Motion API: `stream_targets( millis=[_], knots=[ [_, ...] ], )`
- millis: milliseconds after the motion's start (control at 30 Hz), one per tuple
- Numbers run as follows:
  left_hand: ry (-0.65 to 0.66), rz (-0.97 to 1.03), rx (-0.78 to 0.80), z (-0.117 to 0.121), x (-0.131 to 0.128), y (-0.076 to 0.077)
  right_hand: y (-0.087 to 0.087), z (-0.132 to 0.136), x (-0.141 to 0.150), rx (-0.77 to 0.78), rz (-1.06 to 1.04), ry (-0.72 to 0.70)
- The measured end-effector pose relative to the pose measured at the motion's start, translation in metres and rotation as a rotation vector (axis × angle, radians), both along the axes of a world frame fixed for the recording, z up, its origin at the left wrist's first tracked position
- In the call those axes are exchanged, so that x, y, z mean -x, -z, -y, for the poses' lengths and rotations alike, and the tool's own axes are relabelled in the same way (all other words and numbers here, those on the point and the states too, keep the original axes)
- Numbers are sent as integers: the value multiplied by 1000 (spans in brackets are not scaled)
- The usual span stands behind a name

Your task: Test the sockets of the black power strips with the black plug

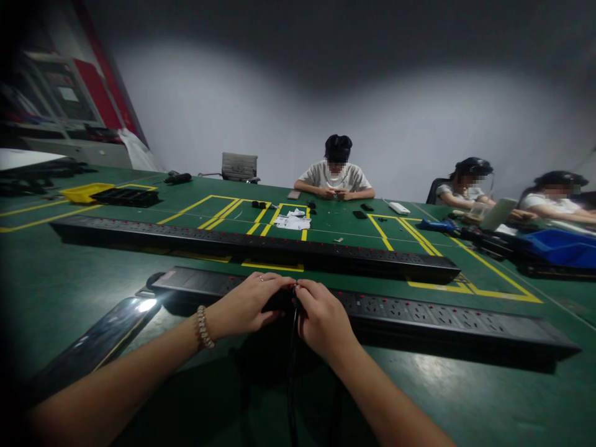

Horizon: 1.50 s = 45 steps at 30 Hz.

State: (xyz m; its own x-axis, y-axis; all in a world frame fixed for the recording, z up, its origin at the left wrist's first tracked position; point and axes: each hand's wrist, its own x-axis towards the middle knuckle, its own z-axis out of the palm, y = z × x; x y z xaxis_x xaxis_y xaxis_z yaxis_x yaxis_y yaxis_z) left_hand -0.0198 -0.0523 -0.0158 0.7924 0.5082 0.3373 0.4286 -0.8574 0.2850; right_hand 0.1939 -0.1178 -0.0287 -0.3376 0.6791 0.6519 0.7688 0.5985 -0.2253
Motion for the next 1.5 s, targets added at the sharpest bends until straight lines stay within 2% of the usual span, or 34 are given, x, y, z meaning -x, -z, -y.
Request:
stream_targets(
  millis=[100, 400, 533, 633, 700, 833, 1033, 1167, 1333, 1400, 1500],
  knots=[
    [-2, -5, -6, 0, 0, -1, 3, 1, -1, -70, 57, 7],
    [1, -12, -25, 0, -1, -1, 5, 6, 4, -142, 107, 38],
    [-2, -12, -31, 1, 0, -2, -7, 7, 6, -251, 64, 39],
    [-6, -4, -28, 3, 1, -3, -19, 9, 2, -419, -70, 80],
    [-24, 11, -30, 5, 1, -2, -23, 10, -3, -460, -159, 84],
    [-82, 7, -89, 7, -3, 4, -18, 13, -12, -382, -232, 87],
    [-247, -120, -152, 1, -15, 10, -9, 9, -18, -304, -298, 131],
    [-223, -153, -146, -11, -7, 9, -8, 7, -26, -284, -323, 160],
    [-230, -150, -96, -27, 27, 5, -5, 2, -34, -253, -368, 189],
    [-229, -127, -73, -28, 34, 5, -2, -1, -32, -225, -371, 159],
    [-176, -48, -71, -21, 29, 5, 2, -6, -25, -172, -366, 100]
  ],
)
